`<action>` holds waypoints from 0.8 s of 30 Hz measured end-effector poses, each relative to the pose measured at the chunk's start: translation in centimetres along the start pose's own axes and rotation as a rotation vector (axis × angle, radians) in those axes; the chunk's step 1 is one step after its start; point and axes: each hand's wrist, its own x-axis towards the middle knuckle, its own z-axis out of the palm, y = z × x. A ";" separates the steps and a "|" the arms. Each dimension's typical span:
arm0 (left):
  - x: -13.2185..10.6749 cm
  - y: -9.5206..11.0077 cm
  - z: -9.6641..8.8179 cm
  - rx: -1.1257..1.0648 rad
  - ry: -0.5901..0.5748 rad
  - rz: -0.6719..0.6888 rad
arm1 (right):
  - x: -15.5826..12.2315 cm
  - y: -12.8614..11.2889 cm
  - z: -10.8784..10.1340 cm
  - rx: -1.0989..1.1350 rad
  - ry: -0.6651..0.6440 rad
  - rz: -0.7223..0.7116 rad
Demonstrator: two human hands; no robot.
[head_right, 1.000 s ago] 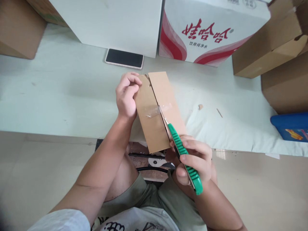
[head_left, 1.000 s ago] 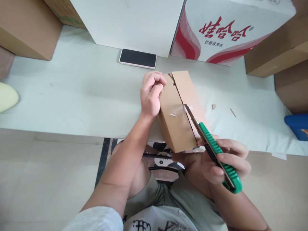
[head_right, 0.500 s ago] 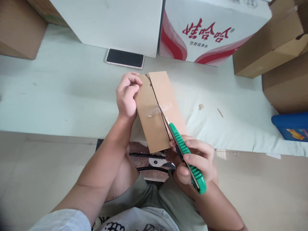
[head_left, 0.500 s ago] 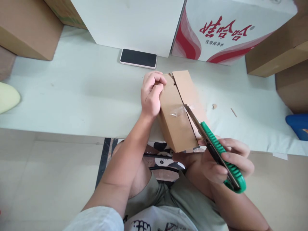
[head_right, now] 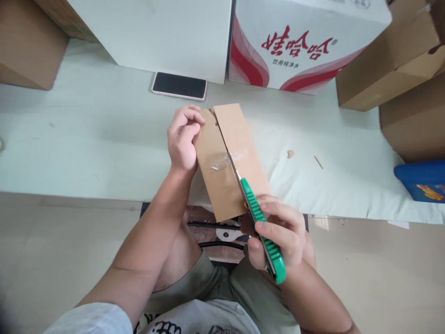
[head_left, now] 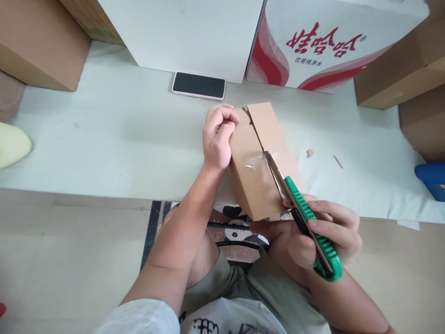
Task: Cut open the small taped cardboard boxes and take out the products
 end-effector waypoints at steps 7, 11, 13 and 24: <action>0.0 -0.2 0.1 -0.010 0.008 0.009 | 1.8 -0.6 1.1 0.033 0.002 -0.156; 0.0 -0.3 0.2 -0.005 0.007 0.020 | 2.0 -0.8 1.3 -0.025 -0.024 -0.168; 0.0 -0.4 0.1 -0.020 0.001 0.044 | 2.0 -1.0 1.4 -0.041 -0.032 -0.166; 0.0 -1.3 -0.2 -0.033 -0.023 0.085 | 1.7 -2.1 2.4 -0.062 -0.019 -0.054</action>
